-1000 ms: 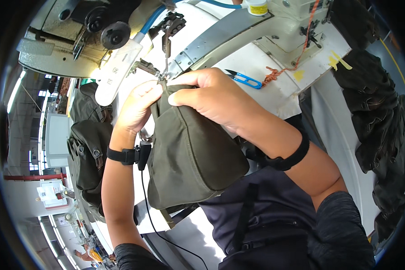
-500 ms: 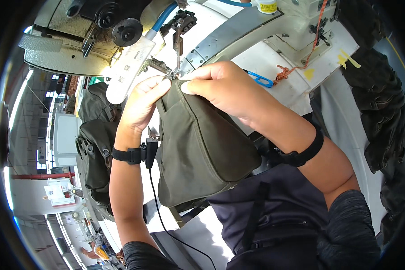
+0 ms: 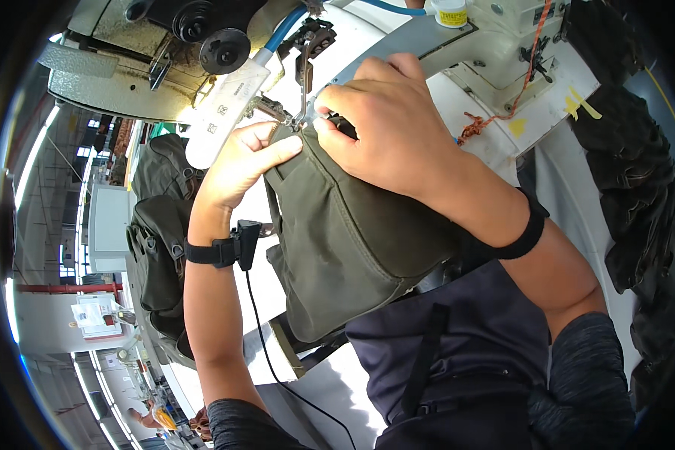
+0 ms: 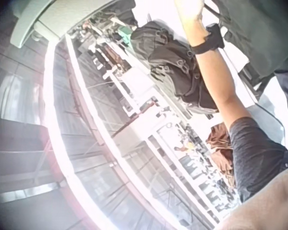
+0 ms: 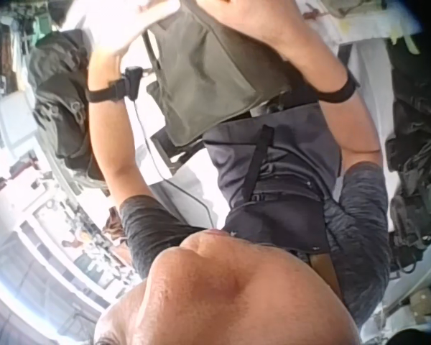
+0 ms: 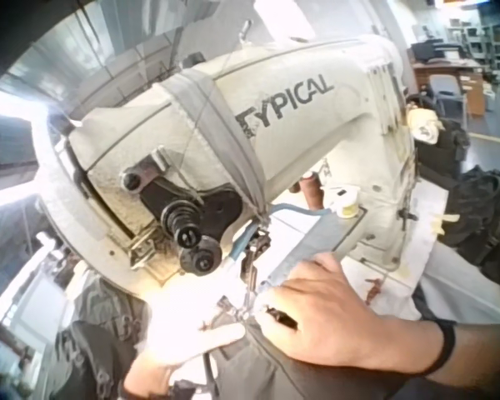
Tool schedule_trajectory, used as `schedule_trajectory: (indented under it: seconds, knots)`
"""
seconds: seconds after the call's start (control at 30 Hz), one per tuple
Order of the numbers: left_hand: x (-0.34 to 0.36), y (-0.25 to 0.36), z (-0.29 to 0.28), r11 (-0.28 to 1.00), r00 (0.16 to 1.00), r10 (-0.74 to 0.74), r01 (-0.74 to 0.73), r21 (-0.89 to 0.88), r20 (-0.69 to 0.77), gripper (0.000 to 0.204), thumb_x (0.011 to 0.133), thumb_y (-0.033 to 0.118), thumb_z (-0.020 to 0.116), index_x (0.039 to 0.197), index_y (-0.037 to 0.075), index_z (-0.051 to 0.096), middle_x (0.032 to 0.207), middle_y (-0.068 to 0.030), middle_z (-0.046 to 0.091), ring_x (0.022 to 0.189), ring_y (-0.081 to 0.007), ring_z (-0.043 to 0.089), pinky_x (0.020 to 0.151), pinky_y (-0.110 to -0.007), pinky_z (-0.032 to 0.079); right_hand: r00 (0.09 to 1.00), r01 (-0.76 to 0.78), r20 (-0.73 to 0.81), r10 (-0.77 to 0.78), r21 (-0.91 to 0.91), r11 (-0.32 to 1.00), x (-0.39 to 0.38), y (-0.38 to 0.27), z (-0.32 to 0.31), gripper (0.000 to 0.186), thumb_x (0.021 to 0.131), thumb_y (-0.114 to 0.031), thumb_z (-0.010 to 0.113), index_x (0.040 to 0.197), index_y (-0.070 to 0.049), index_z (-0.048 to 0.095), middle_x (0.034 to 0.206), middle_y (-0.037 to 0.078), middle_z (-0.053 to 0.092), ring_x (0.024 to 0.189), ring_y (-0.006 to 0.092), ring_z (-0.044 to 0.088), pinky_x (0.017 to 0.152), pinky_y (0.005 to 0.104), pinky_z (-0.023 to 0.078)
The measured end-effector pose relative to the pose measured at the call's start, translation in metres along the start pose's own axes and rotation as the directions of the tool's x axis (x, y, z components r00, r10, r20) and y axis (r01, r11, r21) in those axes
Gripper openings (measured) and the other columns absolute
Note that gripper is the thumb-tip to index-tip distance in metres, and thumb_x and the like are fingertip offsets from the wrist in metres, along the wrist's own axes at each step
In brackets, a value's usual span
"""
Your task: The person operates an industrial sewing machine to stitch a zipper onto a dark green fabric bag. They guide the bag under the needle, align the zipper tape, and sew along the edge. The person repeatedly adjusts the bag's position, flips it to work on different sides, and inspects the stitching progress throughout the process.
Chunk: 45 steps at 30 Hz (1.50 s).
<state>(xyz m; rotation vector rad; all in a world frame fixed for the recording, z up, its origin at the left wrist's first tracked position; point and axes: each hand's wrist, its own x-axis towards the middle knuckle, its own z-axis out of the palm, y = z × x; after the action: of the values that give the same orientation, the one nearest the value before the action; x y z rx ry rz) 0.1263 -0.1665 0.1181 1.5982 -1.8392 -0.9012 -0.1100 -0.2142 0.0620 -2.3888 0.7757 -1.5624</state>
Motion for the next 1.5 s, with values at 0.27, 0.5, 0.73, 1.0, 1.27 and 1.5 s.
schedule_trajectory:
  seconds: [0.27, 0.5, 0.73, 1.0, 1.27, 1.5]
  knots:
    - [-0.002, -0.003, -0.013, 0.994, 0.992, 0.059, -0.068, 0.080, 0.112, 0.021, 0.096, 0.025, 0.083, 0.094, 0.008, 0.071, 0.090, 0.0077, 0.067, 0.079, -0.0013, 0.056, 0.072, -0.023, 0.046, 0.927, -0.355, 0.299, 0.225, 0.510, 0.783, 0.018, 0.009, 0.001, 0.015, 0.085, -0.012, 0.070, 0.087, 0.003, 0.073, 0.056, 0.009, 0.058, 0.048, 0.0159, 0.052, 0.056, 0.0353, 0.043]
    - [0.006, -0.008, -0.011, 0.968, 0.978, 0.174, -0.191, 0.160, 0.117, 0.023, 0.097, 0.029, 0.082, 0.090, 0.009, 0.071, 0.085, 0.0093, 0.065, 0.075, -0.0007, 0.053, 0.067, -0.022, 0.044, 0.989, -0.133, 0.097, 0.107, 0.325, 0.936, 0.014, 0.009, 0.008, 0.018, 0.084, -0.011, 0.070, 0.093, 0.004, 0.074, 0.058, 0.009, 0.059, 0.050, 0.0136, 0.049, 0.053, 0.0333, 0.041]
    - [0.006, -0.003, -0.010, 0.967, 0.980, 0.165, -0.183, 0.180, 0.108, 0.029, 0.095, 0.029, 0.083, 0.104, 0.006, 0.068, 0.088, 0.0057, 0.063, 0.078, -0.0045, 0.053, 0.070, -0.025, 0.045, 0.926, -0.369, 0.296, 0.236, 0.570, 0.734, 0.019, -0.003, 0.006, 0.022, 0.083, -0.013, 0.071, 0.096, 0.005, 0.069, 0.057, 0.009, 0.056, 0.049, 0.0176, 0.049, 0.052, 0.0361, 0.041]
    - [0.010, 0.012, -0.009, 0.966, 0.989, 0.091, -0.116, 0.231, 0.114, 0.046, 0.093, 0.029, 0.086, 0.123, 0.002, 0.063, 0.094, 0.0006, 0.063, 0.083, -0.0097, 0.053, 0.075, -0.029, 0.047, 0.992, -0.109, 0.083, 0.100, 0.116, 0.987, 0.010, 0.006, 0.002, 0.010, 0.086, -0.021, 0.078, 0.087, -0.013, 0.072, 0.069, -0.002, 0.061, 0.083, 0.0195, 0.060, 0.094, 0.0402, 0.038]
    - [0.011, 0.056, -0.018, 0.900, 0.961, -0.236, 0.160, 0.406, 0.145, 0.067, 0.090, 0.029, 0.088, 0.142, -0.002, 0.059, 0.100, -0.0046, 0.062, 0.088, -0.0148, 0.053, 0.080, -0.032, 0.050, 0.959, -0.250, 0.195, 0.203, 0.260, 0.933, 0.019, 0.015, 0.011, 0.009, 0.085, -0.020, 0.077, 0.083, -0.013, 0.071, 0.066, -0.001, 0.062, 0.076, 0.0214, 0.060, 0.090, 0.0389, 0.040]
    - [0.008, 0.022, -0.013, 0.928, 0.981, 0.174, -0.192, 0.319, 0.085, 0.064, 0.089, 0.025, 0.089, 0.140, -0.001, 0.061, 0.109, -0.0062, 0.068, 0.094, -0.0162, 0.058, 0.086, -0.033, 0.052, 0.926, -0.340, 0.276, 0.259, 0.304, 0.890, 0.024, 0.010, 0.006, 0.008, 0.084, -0.019, 0.076, 0.081, -0.013, 0.071, 0.063, -0.001, 0.062, 0.074, 0.0213, 0.061, 0.090, 0.0381, 0.040]
